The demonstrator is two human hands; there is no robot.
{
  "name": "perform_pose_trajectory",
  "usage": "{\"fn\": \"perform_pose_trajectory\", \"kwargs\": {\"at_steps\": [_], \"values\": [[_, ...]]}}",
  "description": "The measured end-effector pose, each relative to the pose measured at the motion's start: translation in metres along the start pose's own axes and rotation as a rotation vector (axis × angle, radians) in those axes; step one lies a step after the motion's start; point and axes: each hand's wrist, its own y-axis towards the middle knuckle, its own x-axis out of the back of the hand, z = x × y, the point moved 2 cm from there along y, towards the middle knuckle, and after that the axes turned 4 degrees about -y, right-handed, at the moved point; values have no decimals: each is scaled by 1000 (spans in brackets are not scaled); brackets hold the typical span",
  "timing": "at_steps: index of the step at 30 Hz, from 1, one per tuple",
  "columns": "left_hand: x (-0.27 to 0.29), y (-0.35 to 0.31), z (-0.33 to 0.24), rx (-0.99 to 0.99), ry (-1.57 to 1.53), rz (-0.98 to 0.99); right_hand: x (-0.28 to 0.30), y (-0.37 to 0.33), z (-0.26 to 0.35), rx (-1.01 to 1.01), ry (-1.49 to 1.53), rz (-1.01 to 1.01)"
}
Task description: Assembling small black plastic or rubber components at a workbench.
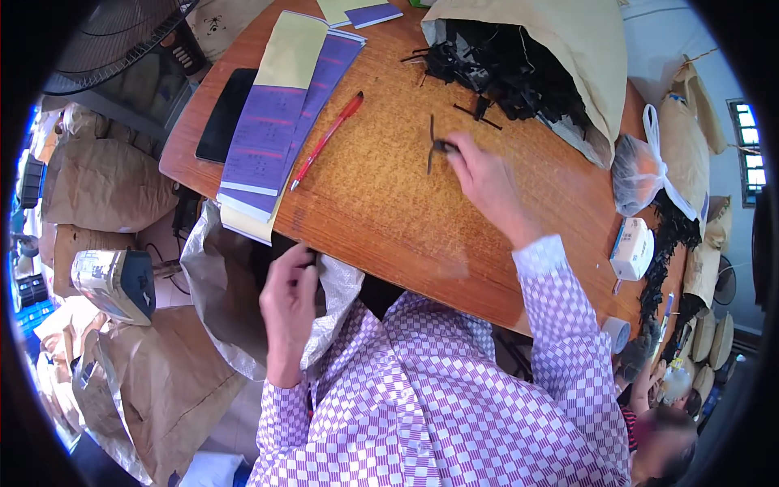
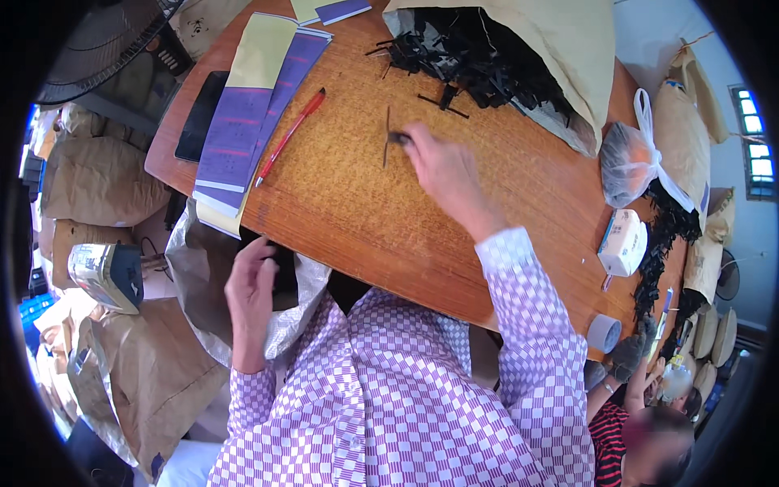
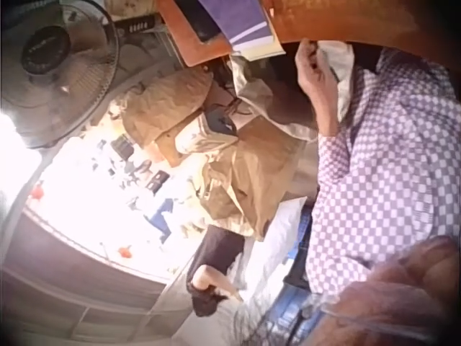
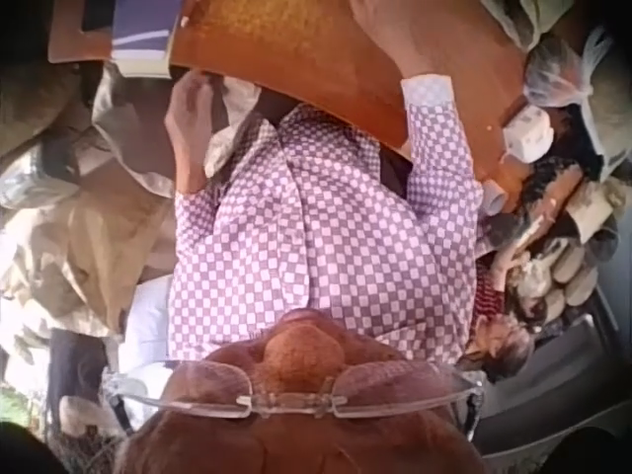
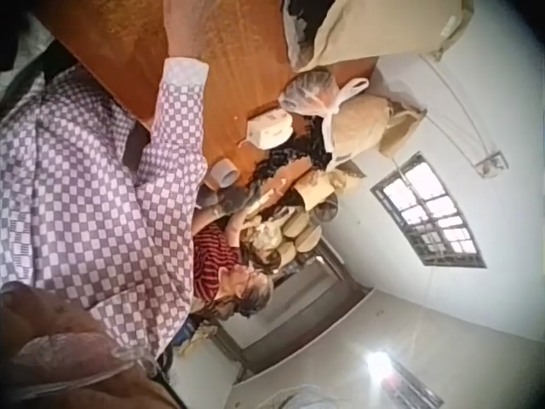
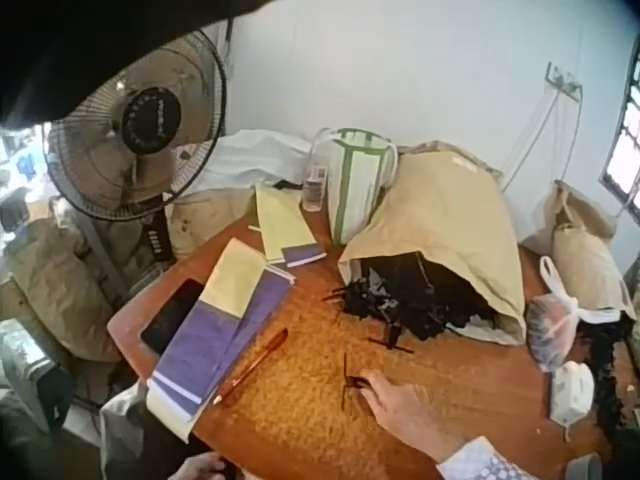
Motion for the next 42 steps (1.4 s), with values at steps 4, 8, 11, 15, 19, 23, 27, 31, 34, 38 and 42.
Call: {"fn": "perform_pose_trajectory", "kwargs": {"at_steps": [4,8,11,15,19,23,27,31,34,38,42], "values": [[-52,8,-50,256,-490,306,11,-51,33,149,99,-70],[-96,15,-56,416,-782,579,26,-91,39,386,-72,-112],[-113,12,-48,455,-886,707,40,-107,36,380,-91,-136],[-123,4,-56,617,-998,790,48,-125,29,403,-39,-139],[-131,-5,-63,637,-990,833,52,-136,25,417,77,-169],[-132,-8,-72,457,-905,689,45,-146,28,198,310,-222],[-131,-8,-82,173,-514,586,39,-150,35,-235,853,6],[-137,-13,-75,-33,-494,493,25,-139,51,-374,1205,17],[-133,-9,-71,-281,-344,397,19,-132,57,-385,1236,16],[-125,-7,-66,-344,-256,301,10,-123,70,-415,1240,6],[-115,-2,-62,-432,-178,203,6,-114,80,-405,1188,23]]}}
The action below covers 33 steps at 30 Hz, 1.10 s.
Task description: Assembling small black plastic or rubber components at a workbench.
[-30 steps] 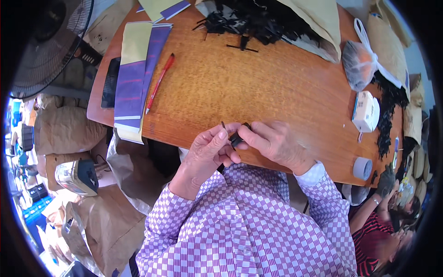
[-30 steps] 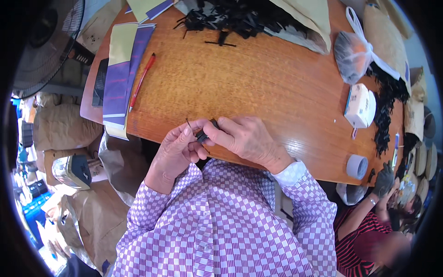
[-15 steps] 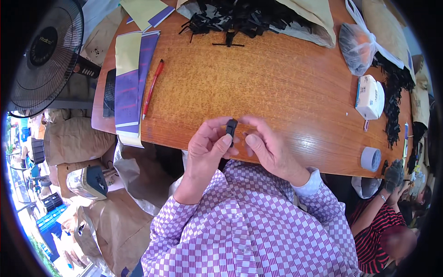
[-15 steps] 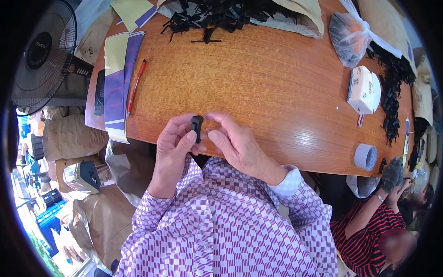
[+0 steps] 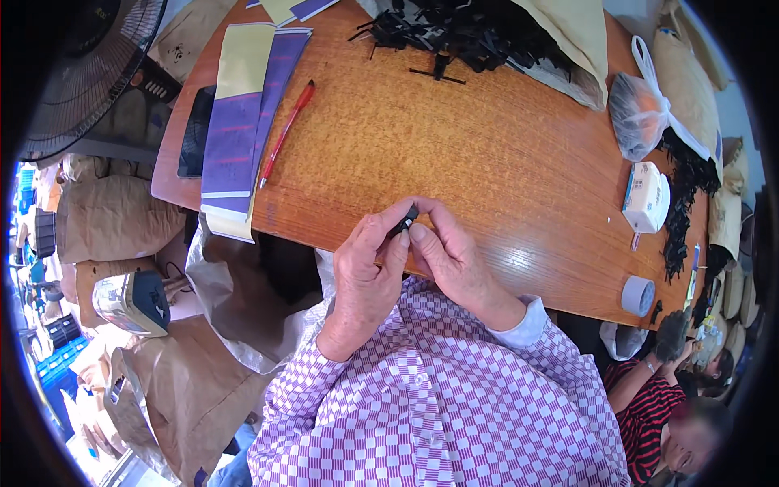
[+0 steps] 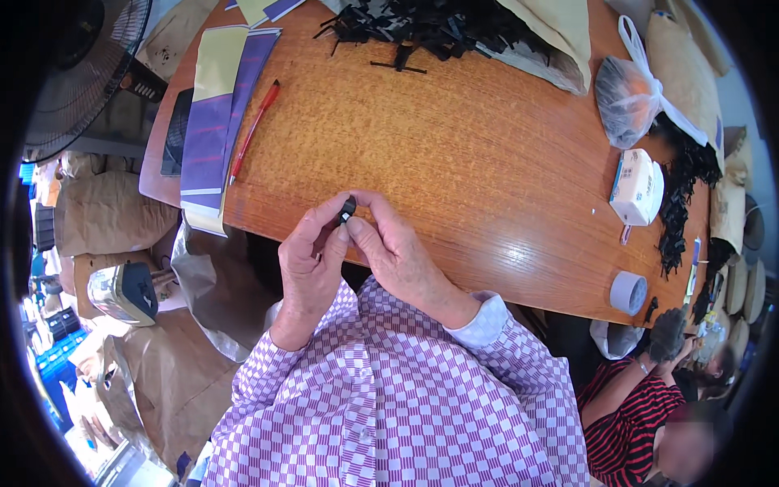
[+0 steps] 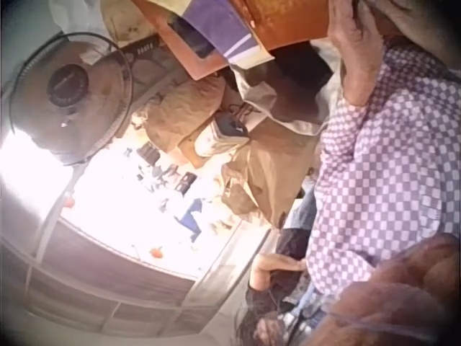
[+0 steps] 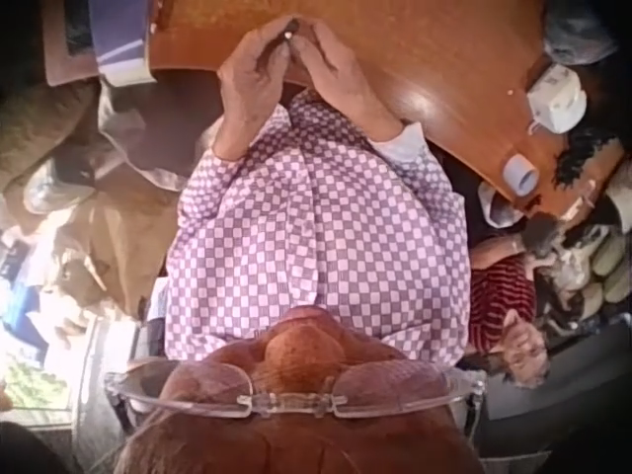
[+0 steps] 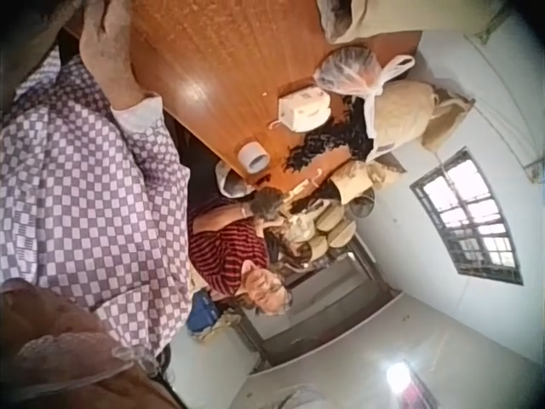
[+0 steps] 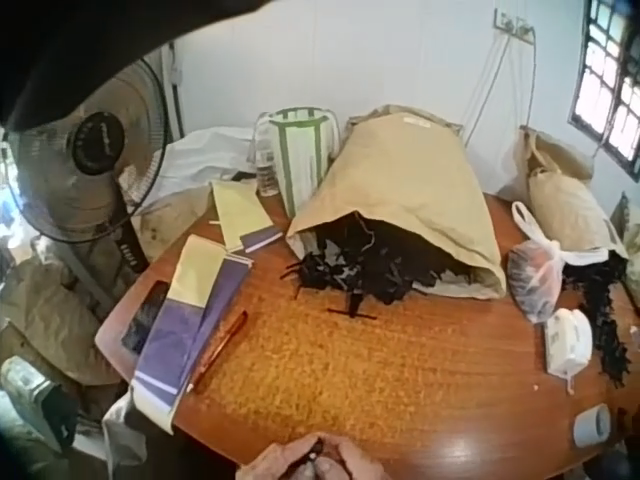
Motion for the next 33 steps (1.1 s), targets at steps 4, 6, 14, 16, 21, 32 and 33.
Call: {"fn": "perform_pose_trajectory", "kwargs": {"at_steps": [4,6,14,16,21,32,33], "values": [[11,1,-7,12,151,-5,-10,7,-2,-52,-31,2],[14,2,-6,-20,193,-20,-12,10,0,-45,-40,8],[17,0,14,51,83,-9,-7,25,-14,27,-165,112],[17,0,16,127,-151,-50,2,21,2,-23,-276,136],[30,8,3,495,-679,18,9,14,-11,72,-94,73],[4,5,-6,653,-883,235,39,9,-9,-133,438,216],[0,4,-8,658,-855,261,42,8,-9,-128,445,211]]}}
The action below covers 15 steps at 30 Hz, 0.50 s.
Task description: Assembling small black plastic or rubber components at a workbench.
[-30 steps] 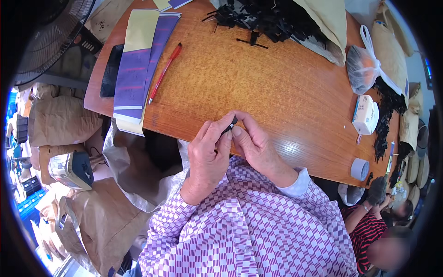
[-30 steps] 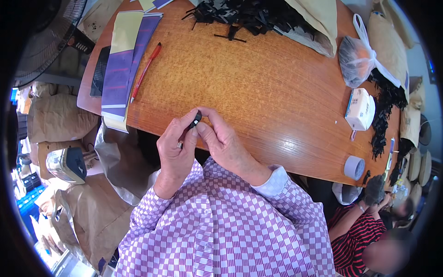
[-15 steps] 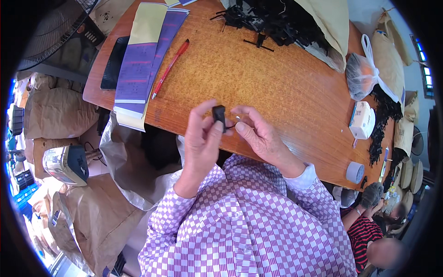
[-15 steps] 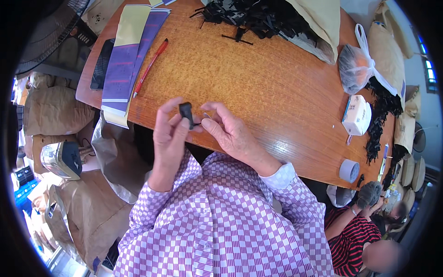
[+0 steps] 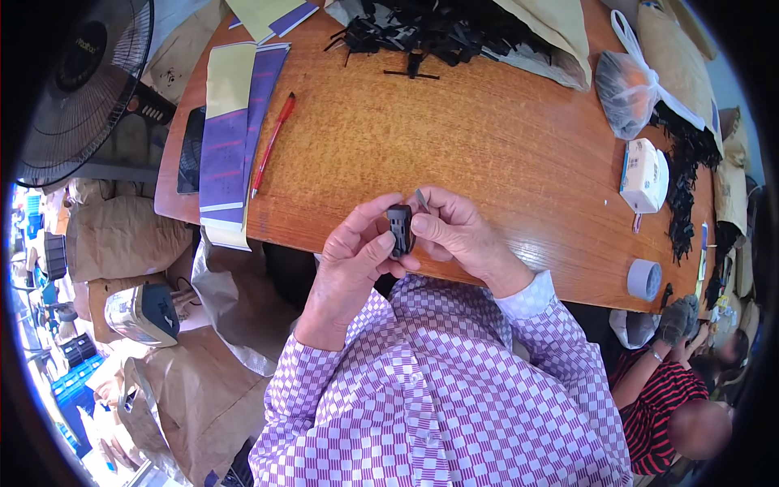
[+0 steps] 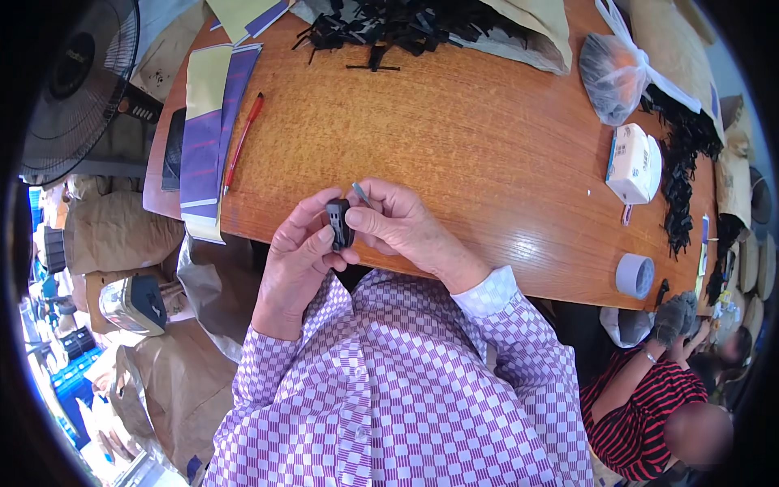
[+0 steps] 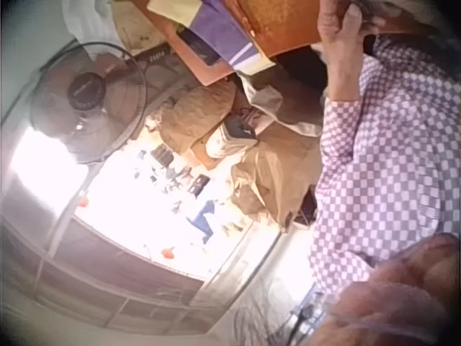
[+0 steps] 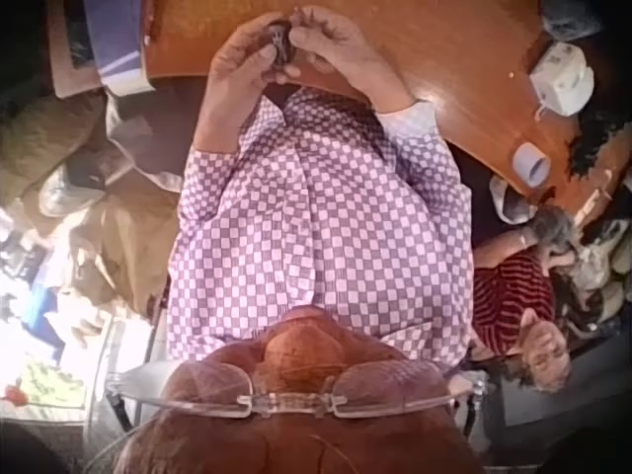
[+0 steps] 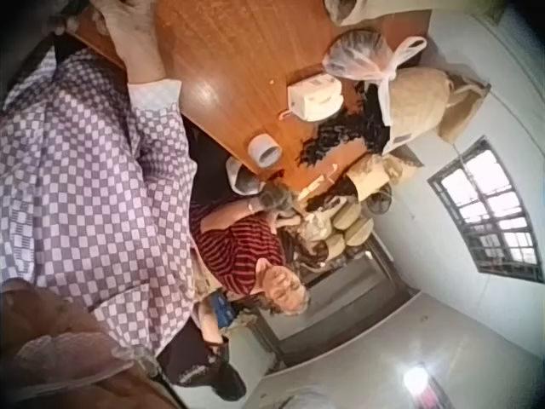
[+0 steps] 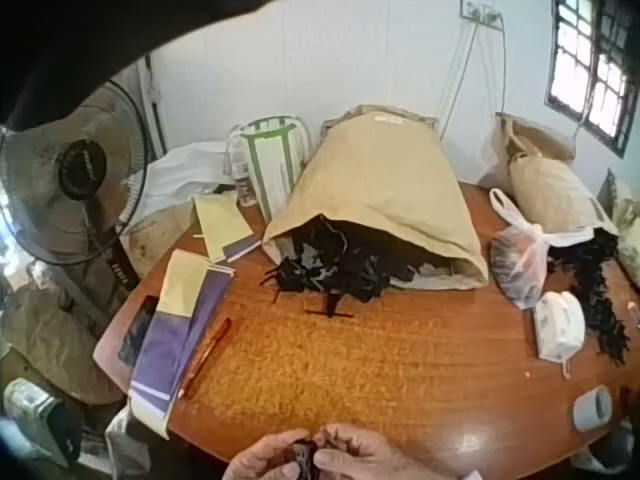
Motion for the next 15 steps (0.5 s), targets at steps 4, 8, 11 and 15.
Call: {"fn": "perform_pose_trajectory", "kwargs": {"at_steps": [4,8,11,15], "values": [[-5,1,3,2,268,3,9,-7,-1,-59,1,65],[-16,2,5,-43,555,34,6,-8,-8,120,-201,10],[-12,6,17,-210,852,39,2,-10,-8,142,-315,-24],[-4,6,18,-190,755,-48,-3,-17,-3,69,-504,-70]]}}
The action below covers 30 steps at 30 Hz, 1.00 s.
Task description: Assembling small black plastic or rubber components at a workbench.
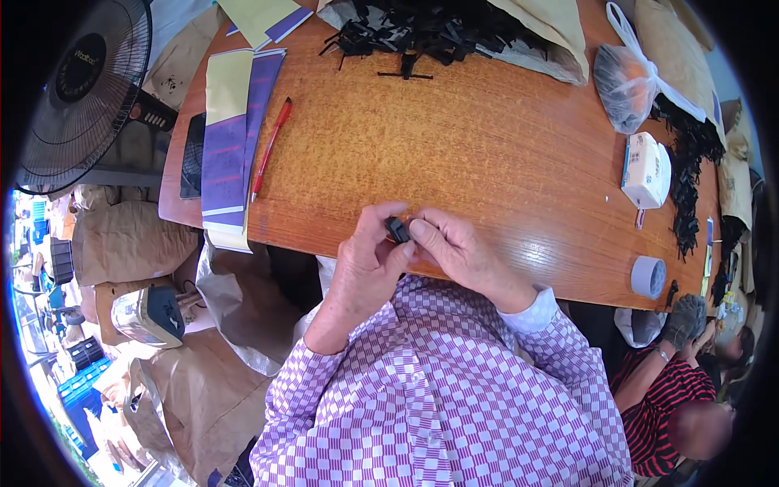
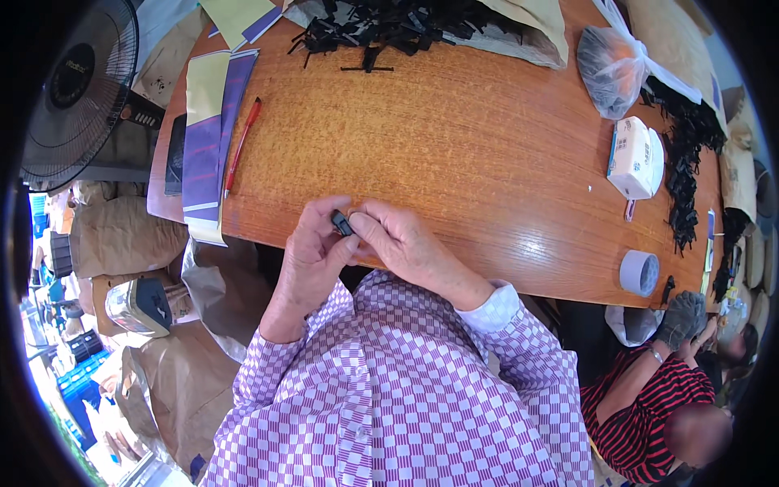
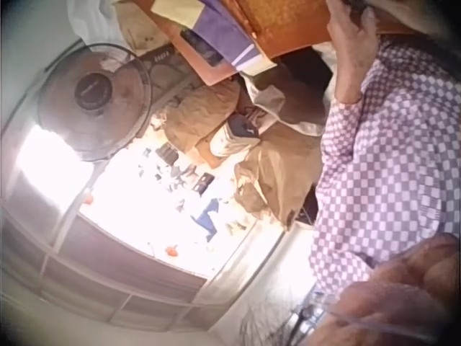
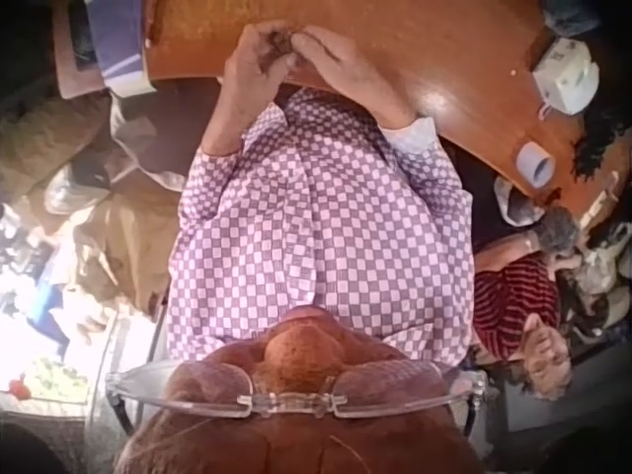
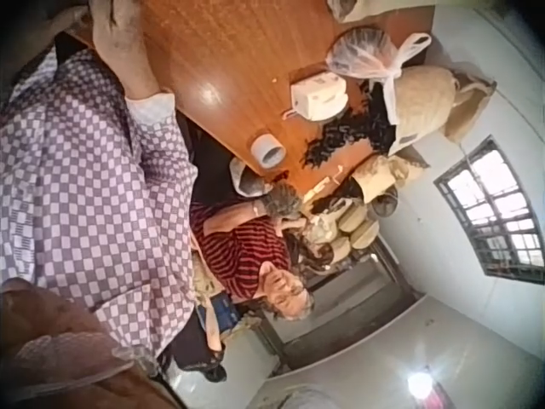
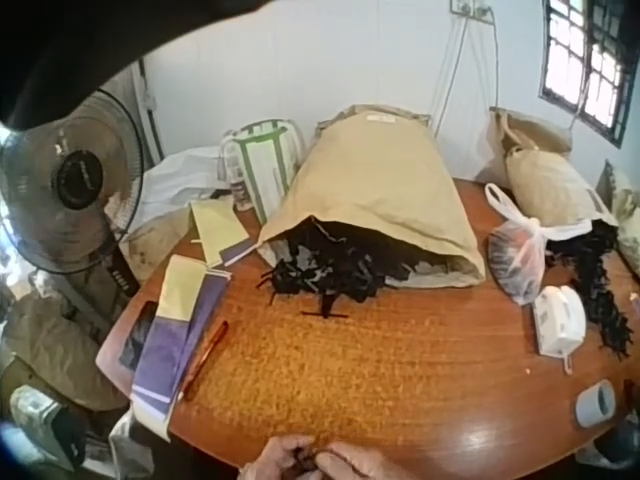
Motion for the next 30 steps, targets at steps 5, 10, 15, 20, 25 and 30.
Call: {"fn": "perform_pose_trajectory", "kwargs": {"at_steps": [5,10,15,20,25,30], "values": [[13,1,3,-15,2,-25,-11,1,9,58,-158,-16],[23,-3,0,-66,153,-95,-20,12,9,53,-314,14],[35,-10,2,-145,306,-259,-48,29,8,100,-236,-36],[60,-15,7,-152,334,-379,-66,53,8,66,-264,20],[93,-44,8,-65,439,-461,-11,96,22,120,-582,-31],[125,-66,24,21,932,-455,90,151,18,-43,-1258,-533]]}}
